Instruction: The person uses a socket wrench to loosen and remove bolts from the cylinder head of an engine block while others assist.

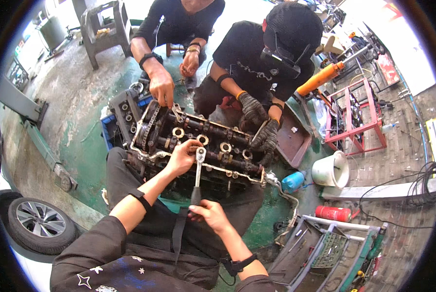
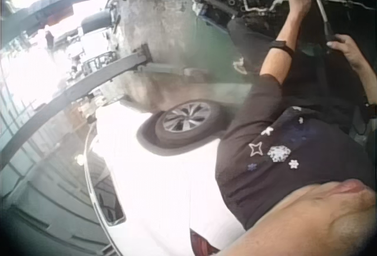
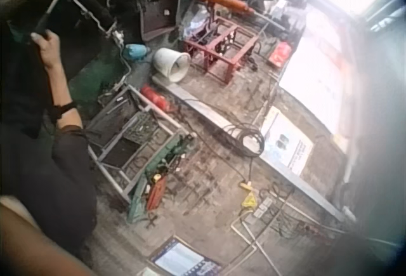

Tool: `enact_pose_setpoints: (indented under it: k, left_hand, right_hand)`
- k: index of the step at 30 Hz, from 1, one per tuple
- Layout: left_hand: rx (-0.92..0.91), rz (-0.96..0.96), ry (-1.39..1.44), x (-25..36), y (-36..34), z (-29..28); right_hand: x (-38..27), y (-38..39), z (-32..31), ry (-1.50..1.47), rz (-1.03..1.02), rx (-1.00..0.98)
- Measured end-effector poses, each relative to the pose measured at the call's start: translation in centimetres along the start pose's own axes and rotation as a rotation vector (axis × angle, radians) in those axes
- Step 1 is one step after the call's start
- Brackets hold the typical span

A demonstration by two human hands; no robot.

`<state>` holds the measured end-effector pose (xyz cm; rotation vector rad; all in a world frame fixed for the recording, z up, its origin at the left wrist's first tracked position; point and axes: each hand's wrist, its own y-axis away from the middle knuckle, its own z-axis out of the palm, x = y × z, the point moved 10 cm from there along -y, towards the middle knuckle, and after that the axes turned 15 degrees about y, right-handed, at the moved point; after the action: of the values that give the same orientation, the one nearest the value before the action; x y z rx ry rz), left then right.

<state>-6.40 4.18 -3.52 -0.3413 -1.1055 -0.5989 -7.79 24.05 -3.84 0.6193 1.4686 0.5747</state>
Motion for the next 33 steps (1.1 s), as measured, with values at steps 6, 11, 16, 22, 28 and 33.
enact_pose_setpoints:
  k: [6,11,16,22,28,33]
  left_hand:
    - [-0.018,-0.016,-0.061,0.7,0.7,0.4]
    - [-0.001,-0.022,-0.053,0.6,0.7,0.2]
    - [-0.013,0.037,-0.095,0.6,0.6,-0.1]
    - [-0.059,-0.004,-0.012,1.2,0.3,0.2]
    - [-0.072,0.011,-0.09,1.2,0.5,0.1]
    - [-0.09,-0.026,-0.067,-0.3,0.1,0.3]
  right_hand:
    - [1.1,2.8,-12.4,-0.009,0.021,0.342]
    - [-0.2,1.1,-11.3,0.12,0.05,0.088]
    - [-0.2,-0.4,-0.8,0.182,0.03,-0.25]
    - [-2.3,-3.6,7.9,0.05,-0.047,-0.297]
    - [-1.5,-2.4,5.1,0.069,-0.039,-0.154]
    - [0.1,1.4,-4.5,0.101,0.05,0.025]
